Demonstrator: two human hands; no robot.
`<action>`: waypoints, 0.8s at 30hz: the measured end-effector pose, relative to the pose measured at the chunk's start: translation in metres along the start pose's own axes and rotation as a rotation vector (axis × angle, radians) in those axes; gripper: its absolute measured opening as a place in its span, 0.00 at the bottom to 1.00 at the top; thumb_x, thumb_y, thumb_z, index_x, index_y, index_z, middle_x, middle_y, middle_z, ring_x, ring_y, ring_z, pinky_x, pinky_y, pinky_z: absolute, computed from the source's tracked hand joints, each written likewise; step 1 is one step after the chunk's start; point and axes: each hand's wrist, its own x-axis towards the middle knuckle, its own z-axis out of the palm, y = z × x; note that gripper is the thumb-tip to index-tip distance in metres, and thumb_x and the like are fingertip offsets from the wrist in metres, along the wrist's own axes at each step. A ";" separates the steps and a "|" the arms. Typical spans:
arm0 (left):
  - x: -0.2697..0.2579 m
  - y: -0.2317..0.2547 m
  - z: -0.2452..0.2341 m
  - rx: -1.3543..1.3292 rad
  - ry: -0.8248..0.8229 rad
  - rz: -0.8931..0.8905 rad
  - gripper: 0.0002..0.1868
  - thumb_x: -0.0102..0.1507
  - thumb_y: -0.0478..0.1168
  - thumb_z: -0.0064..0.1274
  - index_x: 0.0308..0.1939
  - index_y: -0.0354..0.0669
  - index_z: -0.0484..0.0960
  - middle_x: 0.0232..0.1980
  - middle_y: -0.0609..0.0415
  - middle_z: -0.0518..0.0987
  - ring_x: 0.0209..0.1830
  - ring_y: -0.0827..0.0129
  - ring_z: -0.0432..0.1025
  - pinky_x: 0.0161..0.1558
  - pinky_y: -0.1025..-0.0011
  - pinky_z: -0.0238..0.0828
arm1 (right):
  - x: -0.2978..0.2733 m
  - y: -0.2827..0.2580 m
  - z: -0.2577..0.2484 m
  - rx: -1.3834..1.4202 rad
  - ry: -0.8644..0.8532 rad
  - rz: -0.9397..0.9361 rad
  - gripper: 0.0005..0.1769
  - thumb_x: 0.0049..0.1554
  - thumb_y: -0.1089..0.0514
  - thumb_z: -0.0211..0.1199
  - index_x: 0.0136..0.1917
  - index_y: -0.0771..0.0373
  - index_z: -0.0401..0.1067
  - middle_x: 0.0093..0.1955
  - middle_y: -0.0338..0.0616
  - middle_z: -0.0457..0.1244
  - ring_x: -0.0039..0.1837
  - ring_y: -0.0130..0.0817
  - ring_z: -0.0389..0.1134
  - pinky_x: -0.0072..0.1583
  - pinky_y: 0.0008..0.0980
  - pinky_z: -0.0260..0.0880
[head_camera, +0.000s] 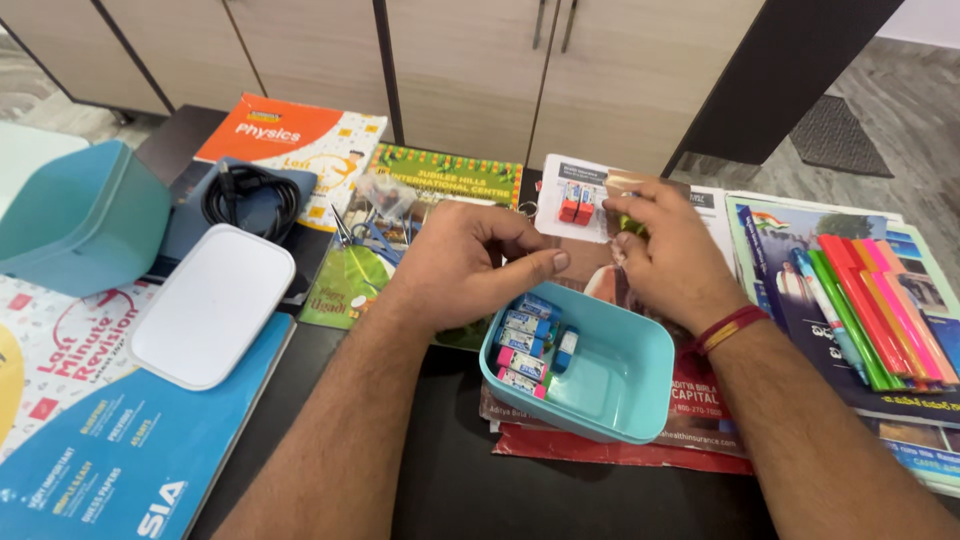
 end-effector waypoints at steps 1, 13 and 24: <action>-0.001 0.000 0.000 -0.026 -0.024 -0.009 0.09 0.59 0.41 0.65 0.36 0.38 0.89 0.28 0.59 0.85 0.28 0.84 0.75 0.31 0.78 0.74 | -0.002 -0.001 -0.001 -0.016 0.009 0.032 0.19 0.55 0.67 0.62 0.61 0.63 0.76 0.65 0.55 0.64 0.65 0.52 0.67 0.65 0.41 0.67; 0.002 0.009 -0.006 0.106 -0.129 -0.059 0.12 0.56 0.44 0.68 0.27 0.39 0.88 0.22 0.58 0.82 0.21 0.81 0.72 0.25 0.76 0.71 | -0.010 -0.027 -0.030 0.001 0.151 -0.050 0.20 0.55 0.68 0.61 0.60 0.61 0.77 0.57 0.54 0.67 0.56 0.48 0.71 0.57 0.39 0.71; -0.005 0.019 -0.008 0.101 -0.153 -0.156 0.12 0.55 0.46 0.68 0.27 0.40 0.88 0.22 0.60 0.81 0.22 0.82 0.70 0.26 0.76 0.66 | -0.076 -0.060 -0.056 0.016 -0.027 -0.198 0.20 0.53 0.66 0.59 0.59 0.63 0.75 0.57 0.56 0.68 0.60 0.52 0.70 0.59 0.42 0.70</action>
